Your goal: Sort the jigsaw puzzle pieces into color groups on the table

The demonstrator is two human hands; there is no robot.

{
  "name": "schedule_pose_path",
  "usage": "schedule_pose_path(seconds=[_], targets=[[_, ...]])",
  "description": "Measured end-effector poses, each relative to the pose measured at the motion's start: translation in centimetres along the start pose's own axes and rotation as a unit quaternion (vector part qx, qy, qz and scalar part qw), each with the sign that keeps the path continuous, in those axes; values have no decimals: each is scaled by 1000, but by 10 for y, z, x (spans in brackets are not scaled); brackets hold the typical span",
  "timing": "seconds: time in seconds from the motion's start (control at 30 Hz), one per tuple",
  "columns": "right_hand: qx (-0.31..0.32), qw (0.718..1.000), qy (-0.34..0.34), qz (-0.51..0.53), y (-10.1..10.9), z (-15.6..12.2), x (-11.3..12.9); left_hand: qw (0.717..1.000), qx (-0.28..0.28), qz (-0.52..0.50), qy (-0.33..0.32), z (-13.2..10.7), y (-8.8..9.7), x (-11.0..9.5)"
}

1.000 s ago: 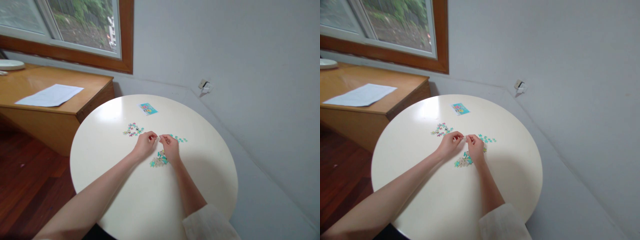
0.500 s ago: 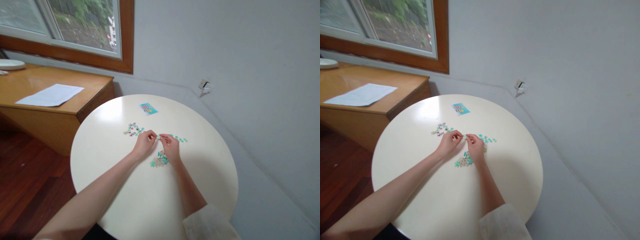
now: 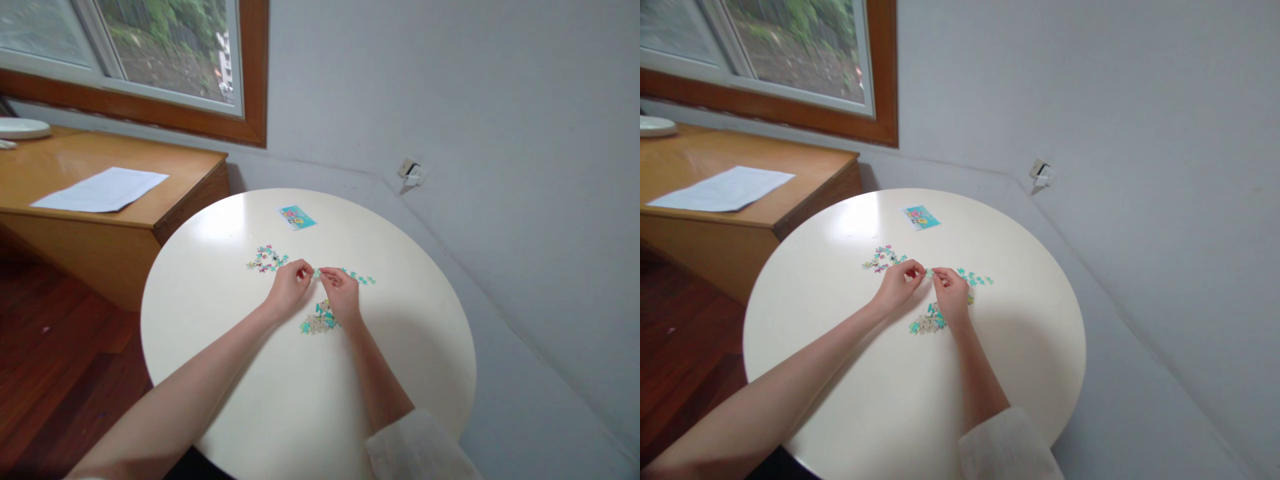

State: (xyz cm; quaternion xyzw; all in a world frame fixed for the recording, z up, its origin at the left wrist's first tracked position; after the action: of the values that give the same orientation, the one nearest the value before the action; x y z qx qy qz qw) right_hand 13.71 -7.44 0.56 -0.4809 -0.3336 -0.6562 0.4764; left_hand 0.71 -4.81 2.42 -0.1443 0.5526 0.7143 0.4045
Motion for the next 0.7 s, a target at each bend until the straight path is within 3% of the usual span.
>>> schedule_pose_path(seconds=[0.13,0.4,0.7], targets=[[0,1000,-8,4,0,0,0,1000,1,17,-16,-1,-1,0],[4,1000,-5,-20,-1,1,-1,987,6,112,-111,-5,-2,2],[10,1000,-8,-26,-1,-1,0,969,22,202,-138,-4,0,2]])
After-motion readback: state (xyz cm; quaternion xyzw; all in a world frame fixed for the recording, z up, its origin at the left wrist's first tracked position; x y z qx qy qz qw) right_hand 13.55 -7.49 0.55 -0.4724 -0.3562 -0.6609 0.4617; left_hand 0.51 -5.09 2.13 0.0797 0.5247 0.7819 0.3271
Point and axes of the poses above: each hand's wrist, its own z-axis towards the middle knuckle, its own y-axis out of the back of the hand, x = y × z, the point moved 1 cm from there along z, towards the middle knuckle, and after that the axes turned 15 degrees about z, right-handed, at the moved point
